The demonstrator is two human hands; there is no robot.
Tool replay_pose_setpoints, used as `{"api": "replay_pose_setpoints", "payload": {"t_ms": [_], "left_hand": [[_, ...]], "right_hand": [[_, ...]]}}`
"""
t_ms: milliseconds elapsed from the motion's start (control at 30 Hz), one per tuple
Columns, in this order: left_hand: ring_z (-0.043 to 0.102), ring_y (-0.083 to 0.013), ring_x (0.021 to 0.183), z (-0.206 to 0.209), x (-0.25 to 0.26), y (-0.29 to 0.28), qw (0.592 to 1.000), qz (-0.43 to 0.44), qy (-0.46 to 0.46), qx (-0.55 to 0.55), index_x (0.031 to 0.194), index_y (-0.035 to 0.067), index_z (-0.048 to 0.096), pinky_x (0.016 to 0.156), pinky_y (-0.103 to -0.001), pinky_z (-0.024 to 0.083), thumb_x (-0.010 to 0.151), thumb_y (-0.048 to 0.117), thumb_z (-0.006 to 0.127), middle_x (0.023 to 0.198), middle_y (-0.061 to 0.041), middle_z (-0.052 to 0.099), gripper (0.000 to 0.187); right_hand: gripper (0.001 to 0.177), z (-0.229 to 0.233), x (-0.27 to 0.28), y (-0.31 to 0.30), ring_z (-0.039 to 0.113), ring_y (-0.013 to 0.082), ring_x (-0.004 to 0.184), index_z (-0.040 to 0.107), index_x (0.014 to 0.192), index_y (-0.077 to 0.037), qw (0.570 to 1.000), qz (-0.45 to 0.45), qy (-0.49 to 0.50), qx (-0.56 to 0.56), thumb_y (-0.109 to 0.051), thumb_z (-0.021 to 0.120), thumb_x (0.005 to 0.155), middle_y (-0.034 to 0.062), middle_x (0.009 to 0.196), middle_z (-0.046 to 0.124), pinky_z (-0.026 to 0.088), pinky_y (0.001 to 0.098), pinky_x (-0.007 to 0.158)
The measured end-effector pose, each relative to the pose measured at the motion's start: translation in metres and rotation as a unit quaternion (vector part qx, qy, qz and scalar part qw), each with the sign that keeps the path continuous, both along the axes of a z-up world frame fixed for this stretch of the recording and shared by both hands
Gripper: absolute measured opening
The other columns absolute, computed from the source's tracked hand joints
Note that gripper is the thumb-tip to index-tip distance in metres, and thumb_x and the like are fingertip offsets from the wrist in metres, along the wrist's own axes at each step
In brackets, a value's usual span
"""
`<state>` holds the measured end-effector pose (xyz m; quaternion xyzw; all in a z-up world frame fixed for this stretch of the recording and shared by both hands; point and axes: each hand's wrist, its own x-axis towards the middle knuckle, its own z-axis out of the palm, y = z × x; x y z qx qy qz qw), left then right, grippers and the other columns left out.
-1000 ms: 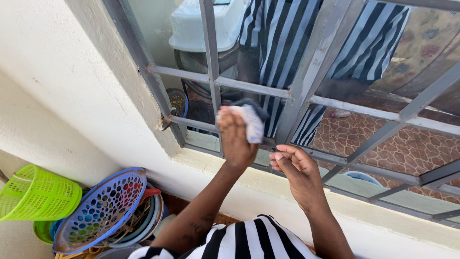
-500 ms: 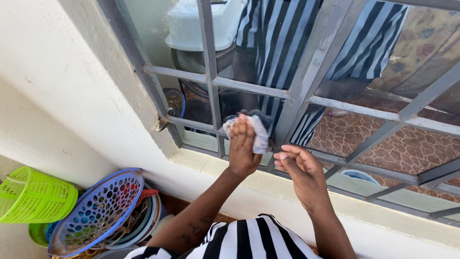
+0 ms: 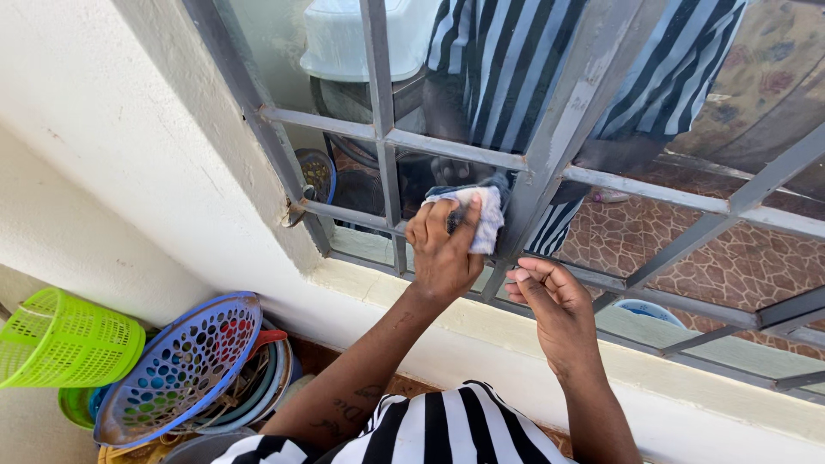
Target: The person wipes the glass panes of a window using a cloth by hand, moving the cloth in circular and sweeping motions across the surface.
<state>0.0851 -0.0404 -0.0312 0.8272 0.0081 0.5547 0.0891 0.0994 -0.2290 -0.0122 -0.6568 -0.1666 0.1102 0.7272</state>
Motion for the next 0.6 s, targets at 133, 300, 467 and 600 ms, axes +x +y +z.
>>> {"api": "replay_pose_setpoints", "payload": {"t_ms": [133, 300, 467, 600], "left_hand": [[0.052, -0.0293, 0.109, 0.009, 0.022, 0.003, 0.998, -0.043, 0.023, -0.043, 0.145, 0.004, 0.058, 0.092, -0.046, 0.035, 0.079, 0.014, 0.071, 0.120, -0.012, 0.055, 0.068], [0.052, -0.0288, 0.107, -0.033, 0.021, 0.008, 0.981, -0.193, 0.024, 0.004, 0.148, 0.004, 0.054, 0.094, -0.046, 0.040, 0.086, 0.012, 0.071, 0.122, -0.011, 0.057, 0.064], [0.055, -0.0271, 0.098, -0.081, 0.001, 0.053, 0.993, -0.093, 0.068, -0.024, 0.137, 0.007, 0.060, 0.086, -0.044, 0.039, 0.090, 0.010, 0.072, 0.123, -0.014, 0.063, 0.049], [0.056, -0.0353, 0.104, -0.084, 0.001, 0.063, 0.995, 0.021, -0.006, -0.102, 0.141, 0.000, 0.058, 0.091, -0.049, 0.041, 0.084, 0.007, 0.068, 0.119, -0.017, 0.061, 0.058]], "right_hand": [[0.030, -0.001, 0.002, 0.003, 0.071, 0.0196, 0.095, 0.065, 0.124, 0.003, 1.000, 0.006, -0.011, -0.010, -0.014, 0.062, 0.099, 0.0160, 0.109, 0.074, 0.060, 0.0333, 0.086], [0.029, 0.003, -0.005, 0.008, 0.072, 0.0198, 0.094, 0.065, 0.124, 0.002, 1.000, 0.016, 0.000, -0.010, -0.013, 0.063, 0.098, 0.0155, 0.109, 0.074, 0.059, 0.0331, 0.086], [0.029, 0.002, -0.004, -0.005, 0.072, 0.0193, 0.095, 0.065, 0.123, 0.001, 1.000, -0.004, -0.008, -0.006, -0.013, 0.063, 0.098, 0.0151, 0.108, 0.074, 0.059, 0.0335, 0.087], [0.029, -0.001, -0.006, -0.007, 0.072, 0.0196, 0.095, 0.065, 0.123, 0.002, 1.000, -0.015, 0.001, -0.011, -0.013, 0.062, 0.099, 0.0154, 0.107, 0.074, 0.058, 0.0336, 0.086]]}}
